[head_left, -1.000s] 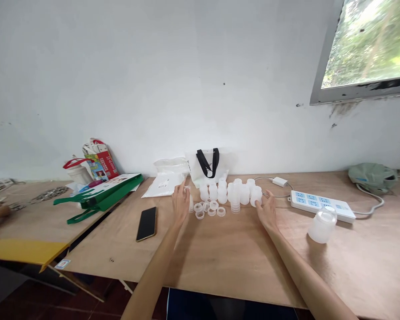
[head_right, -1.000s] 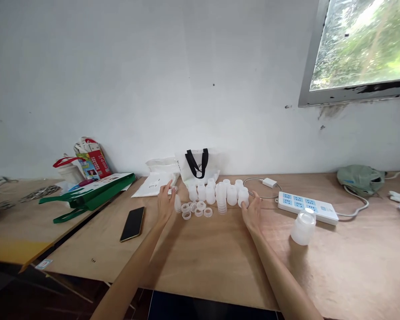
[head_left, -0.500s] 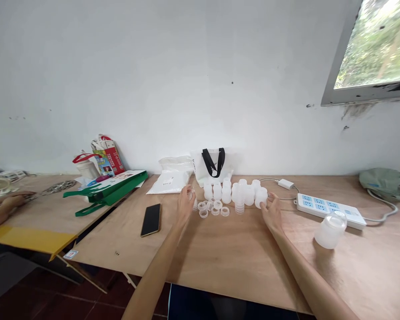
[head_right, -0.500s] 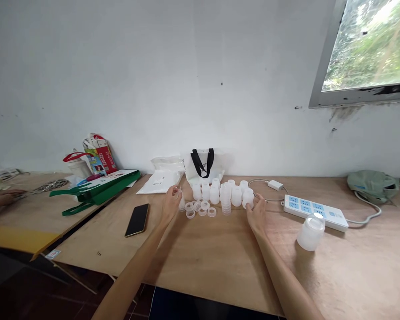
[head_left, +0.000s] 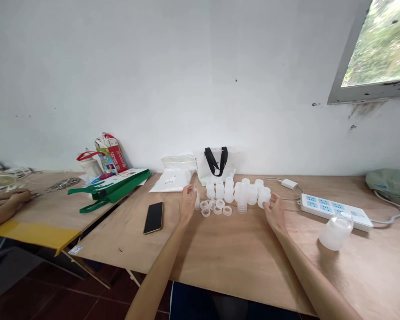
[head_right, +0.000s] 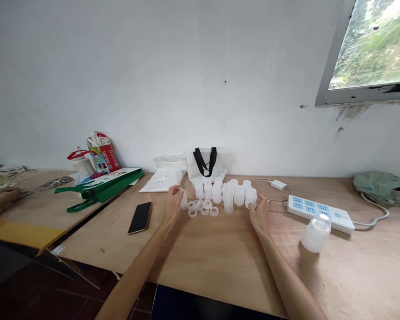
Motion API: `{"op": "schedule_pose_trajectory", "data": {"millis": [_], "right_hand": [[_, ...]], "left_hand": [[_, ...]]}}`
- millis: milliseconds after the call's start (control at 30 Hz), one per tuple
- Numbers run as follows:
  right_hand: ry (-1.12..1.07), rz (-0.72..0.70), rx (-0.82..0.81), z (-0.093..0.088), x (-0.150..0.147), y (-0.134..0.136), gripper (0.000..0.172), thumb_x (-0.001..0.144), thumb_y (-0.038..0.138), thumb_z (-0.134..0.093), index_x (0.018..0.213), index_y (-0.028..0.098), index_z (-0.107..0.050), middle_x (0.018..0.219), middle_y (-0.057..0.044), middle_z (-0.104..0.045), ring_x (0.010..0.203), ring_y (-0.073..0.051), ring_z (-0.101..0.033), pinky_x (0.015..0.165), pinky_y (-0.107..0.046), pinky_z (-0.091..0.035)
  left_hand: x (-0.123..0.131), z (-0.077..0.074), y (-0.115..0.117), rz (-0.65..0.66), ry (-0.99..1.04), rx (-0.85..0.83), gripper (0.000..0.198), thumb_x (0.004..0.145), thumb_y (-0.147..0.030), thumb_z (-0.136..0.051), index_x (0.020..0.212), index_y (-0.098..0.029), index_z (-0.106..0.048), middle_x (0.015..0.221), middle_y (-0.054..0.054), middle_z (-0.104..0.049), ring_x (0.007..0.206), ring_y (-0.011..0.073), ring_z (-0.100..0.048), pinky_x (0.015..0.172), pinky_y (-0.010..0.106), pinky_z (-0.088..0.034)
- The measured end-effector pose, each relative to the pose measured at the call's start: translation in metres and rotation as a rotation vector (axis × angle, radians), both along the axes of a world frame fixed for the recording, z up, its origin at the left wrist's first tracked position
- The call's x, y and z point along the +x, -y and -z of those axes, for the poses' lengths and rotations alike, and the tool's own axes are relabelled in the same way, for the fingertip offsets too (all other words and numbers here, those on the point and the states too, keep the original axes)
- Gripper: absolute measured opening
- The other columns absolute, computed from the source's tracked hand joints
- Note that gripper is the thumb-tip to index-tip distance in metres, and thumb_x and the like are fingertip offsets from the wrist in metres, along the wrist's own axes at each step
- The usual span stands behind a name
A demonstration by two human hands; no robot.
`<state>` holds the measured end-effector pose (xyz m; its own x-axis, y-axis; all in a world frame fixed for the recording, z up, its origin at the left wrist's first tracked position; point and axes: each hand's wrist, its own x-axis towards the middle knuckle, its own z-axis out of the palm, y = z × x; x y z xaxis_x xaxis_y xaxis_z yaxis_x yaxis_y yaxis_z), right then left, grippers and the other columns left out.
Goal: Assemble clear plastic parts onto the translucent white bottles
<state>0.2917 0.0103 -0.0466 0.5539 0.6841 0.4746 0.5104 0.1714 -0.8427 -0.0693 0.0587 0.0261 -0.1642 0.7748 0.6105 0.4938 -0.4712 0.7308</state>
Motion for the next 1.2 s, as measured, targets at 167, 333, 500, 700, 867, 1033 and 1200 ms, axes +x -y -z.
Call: {"op": "schedule_pose_trajectory", "data": {"millis": [167, 333, 500, 700, 867, 1033, 1200], "right_hand": [[-0.014, 0.003, 0.010, 0.000, 0.000, 0.000, 0.059, 0.080, 0.040, -0.058, 0.134, 0.019, -0.049, 0.135, -0.016, -0.056, 0.124, -0.033, -0.056, 0.112, -0.052, -0.043], [-0.014, 0.001, 0.017, 0.001, 0.000, -0.001, 0.059, 0.080, 0.042, -0.057, 0.133, 0.018, -0.050, 0.134, -0.017, -0.057, 0.124, -0.034, -0.056, 0.112, -0.054, -0.044], [-0.012, 0.007, 0.013, 0.001, 0.000, -0.002, 0.058, 0.080, 0.042, -0.056, 0.132, 0.017, -0.050, 0.133, -0.017, -0.057, 0.123, -0.035, -0.057, 0.111, -0.054, -0.045], [-0.014, 0.003, 0.021, 0.002, 0.001, -0.002, 0.055, 0.080, 0.042, -0.057, 0.130, 0.020, -0.050, 0.132, -0.015, -0.058, 0.124, -0.034, -0.057, 0.111, -0.053, -0.045], [-0.003, 0.003, 0.019, 0.001, 0.001, 0.000, 0.055, 0.080, 0.041, -0.056, 0.129, 0.019, -0.050, 0.134, -0.018, -0.058, 0.125, -0.037, -0.055, 0.112, -0.057, -0.044], [-0.015, 0.000, -0.001, -0.001, 0.000, 0.001, 0.058, 0.080, 0.043, -0.056, 0.132, 0.018, -0.049, 0.135, -0.017, -0.057, 0.124, -0.034, -0.057, 0.111, -0.052, -0.044], [-0.010, 0.009, -0.011, -0.001, -0.001, 0.001, 0.057, 0.080, 0.042, -0.055, 0.132, 0.018, -0.049, 0.135, -0.018, -0.057, 0.124, -0.033, -0.056, 0.112, -0.051, -0.044]], "left_hand": [[0.001, 0.003, -0.002, 0.018, 0.009, -0.020, 0.024, 0.096, -0.035, -0.060, 0.118, -0.025, -0.061, 0.113, 0.008, -0.072, 0.110, 0.0256, -0.069, 0.102, 0.045, -0.054], [0.001, 0.002, -0.002, 0.023, 0.010, 0.005, 0.023, 0.096, -0.035, -0.061, 0.117, -0.026, -0.061, 0.114, 0.008, -0.072, 0.110, 0.0256, -0.069, 0.103, 0.044, -0.053], [0.001, 0.000, -0.004, 0.037, -0.017, -0.013, 0.026, 0.094, -0.036, -0.062, 0.117, -0.024, -0.061, 0.110, 0.009, -0.072, 0.108, 0.0285, -0.069, 0.101, 0.046, -0.053], [0.000, 0.004, -0.003, 0.021, 0.020, -0.003, 0.025, 0.096, -0.036, -0.061, 0.118, -0.025, -0.061, 0.111, 0.009, -0.073, 0.109, 0.0265, -0.069, 0.102, 0.045, -0.053], [0.001, 0.005, -0.003, 0.033, 0.041, -0.004, 0.026, 0.096, -0.035, -0.062, 0.120, -0.025, -0.060, 0.111, 0.007, -0.072, 0.109, 0.0232, -0.069, 0.102, 0.041, -0.053], [0.001, 0.006, -0.007, 0.022, 0.088, -0.011, 0.025, 0.092, -0.032, -0.065, 0.116, -0.025, -0.063, 0.105, 0.004, -0.072, 0.105, 0.0216, -0.069, 0.100, 0.038, -0.052], [0.000, 0.007, -0.011, 0.016, 0.092, 0.006, 0.028, 0.090, -0.031, -0.068, 0.117, -0.024, -0.062, 0.103, 0.003, -0.070, 0.101, 0.0210, -0.069, 0.099, 0.036, -0.053]]}}
